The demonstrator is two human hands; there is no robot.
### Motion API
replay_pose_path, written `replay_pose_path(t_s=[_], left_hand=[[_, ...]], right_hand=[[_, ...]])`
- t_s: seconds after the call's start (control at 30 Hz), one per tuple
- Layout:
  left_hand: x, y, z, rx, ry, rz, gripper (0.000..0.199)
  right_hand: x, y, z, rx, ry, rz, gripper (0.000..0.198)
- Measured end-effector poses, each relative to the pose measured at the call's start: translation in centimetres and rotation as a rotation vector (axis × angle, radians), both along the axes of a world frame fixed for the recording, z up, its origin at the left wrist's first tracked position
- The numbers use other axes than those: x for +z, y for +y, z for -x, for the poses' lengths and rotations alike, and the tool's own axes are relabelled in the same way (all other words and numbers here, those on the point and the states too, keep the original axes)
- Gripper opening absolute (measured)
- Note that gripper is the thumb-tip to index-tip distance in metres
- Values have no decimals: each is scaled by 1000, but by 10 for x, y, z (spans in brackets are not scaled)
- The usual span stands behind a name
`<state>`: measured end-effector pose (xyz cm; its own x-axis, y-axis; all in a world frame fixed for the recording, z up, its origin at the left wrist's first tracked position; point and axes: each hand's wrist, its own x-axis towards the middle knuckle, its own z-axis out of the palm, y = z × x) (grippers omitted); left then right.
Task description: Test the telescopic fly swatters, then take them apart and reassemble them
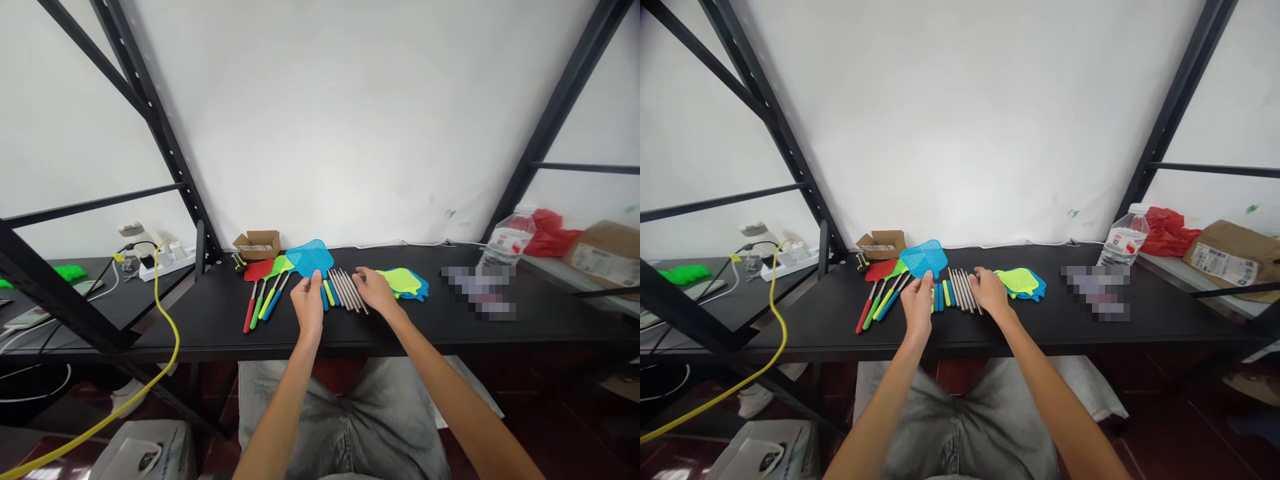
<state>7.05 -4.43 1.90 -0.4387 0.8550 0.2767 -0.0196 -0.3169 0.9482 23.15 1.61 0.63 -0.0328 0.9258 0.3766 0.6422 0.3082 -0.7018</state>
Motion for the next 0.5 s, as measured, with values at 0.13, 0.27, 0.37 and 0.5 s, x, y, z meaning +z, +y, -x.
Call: replay_pose_path(t_s=[0.13, 0.27, 0.37, 0.5], left_hand=[[-3, -3, -15, -170, 266, -80, 45], [2, -9, -8, -239, 647, -57, 45], [7, -12, 27, -16, 935, 10, 37], [5, -12, 89, 374, 1358, 283, 36]], right_hand=[[9, -12, 3, 244, 464, 123, 49], [17, -6, -21, 208, 627, 129, 64], [17, 5, -62, -40, 441, 46, 55], [9, 7, -105, -334, -69, -6, 36]])
